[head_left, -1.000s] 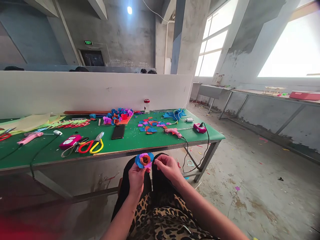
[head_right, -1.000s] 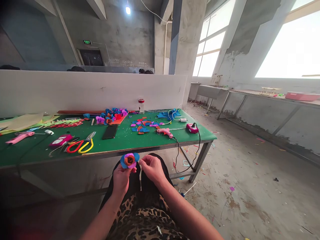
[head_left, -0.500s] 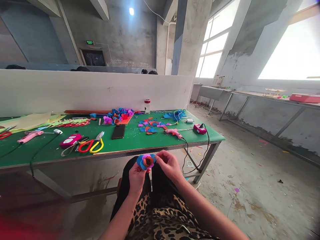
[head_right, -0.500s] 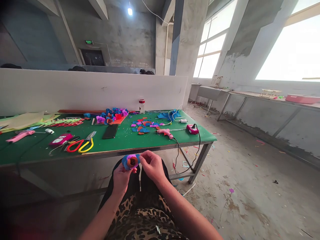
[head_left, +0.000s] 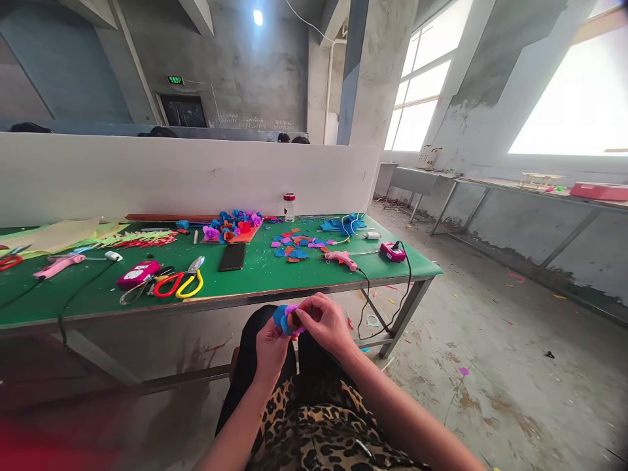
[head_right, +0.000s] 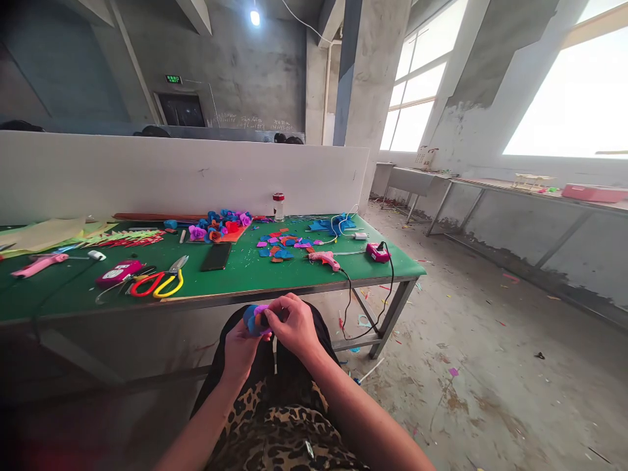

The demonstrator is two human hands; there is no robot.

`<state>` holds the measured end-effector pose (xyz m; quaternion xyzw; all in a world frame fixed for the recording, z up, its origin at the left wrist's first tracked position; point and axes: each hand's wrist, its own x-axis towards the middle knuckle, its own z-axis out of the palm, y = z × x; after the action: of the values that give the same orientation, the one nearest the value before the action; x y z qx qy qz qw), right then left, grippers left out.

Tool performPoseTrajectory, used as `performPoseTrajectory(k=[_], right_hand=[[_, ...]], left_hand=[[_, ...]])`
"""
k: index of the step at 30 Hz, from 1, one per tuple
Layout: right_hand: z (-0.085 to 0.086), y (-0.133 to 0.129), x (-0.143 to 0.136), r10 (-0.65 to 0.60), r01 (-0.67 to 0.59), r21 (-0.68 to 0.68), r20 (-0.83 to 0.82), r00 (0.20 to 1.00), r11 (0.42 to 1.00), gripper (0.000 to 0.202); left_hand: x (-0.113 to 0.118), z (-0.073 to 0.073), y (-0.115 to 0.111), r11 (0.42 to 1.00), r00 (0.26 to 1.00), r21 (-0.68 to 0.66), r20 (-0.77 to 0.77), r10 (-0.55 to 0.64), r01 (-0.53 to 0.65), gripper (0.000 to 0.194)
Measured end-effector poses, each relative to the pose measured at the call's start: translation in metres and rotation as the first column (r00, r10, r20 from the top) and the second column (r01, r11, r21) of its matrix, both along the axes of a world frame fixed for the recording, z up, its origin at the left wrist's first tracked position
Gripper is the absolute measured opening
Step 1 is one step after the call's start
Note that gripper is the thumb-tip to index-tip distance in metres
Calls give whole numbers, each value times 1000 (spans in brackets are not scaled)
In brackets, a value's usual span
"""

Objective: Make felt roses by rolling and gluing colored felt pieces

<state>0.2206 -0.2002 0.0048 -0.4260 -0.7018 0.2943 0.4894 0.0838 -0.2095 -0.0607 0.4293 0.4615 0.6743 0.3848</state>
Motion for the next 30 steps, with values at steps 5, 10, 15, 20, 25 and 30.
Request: performPoseTrajectory(k=[5,10,15,20,25,30], right_hand=[[-5,5,1,31,-32,-17,-38,999,999,14],[-4,7,4,126,-179,-160,-295,947,971,24],[5,16,20,-26,-62,-190,-429,903,980,30],[5,29,42,-169,34,-269,-497,851,963,34],[3,22,40,-119,6,-247,-443,889,969,33],[8,8,30,-9,-15,-84,-278,961,996,22]], left_hand=[[0,1,-2,1000,1000,4,-22,-9,9,27],[1,-1,-2,1000,999,0,-50,-1,1,27],[-9,2,1,987,987,-67,-63,-149,145,25],[-25,10,4,958,961,-102,-49,-273,267,22],[-31,15,6,983,981,-14,-71,-182,181,20],[-38,23,4,984,969,108,-219,-115,141,14]])
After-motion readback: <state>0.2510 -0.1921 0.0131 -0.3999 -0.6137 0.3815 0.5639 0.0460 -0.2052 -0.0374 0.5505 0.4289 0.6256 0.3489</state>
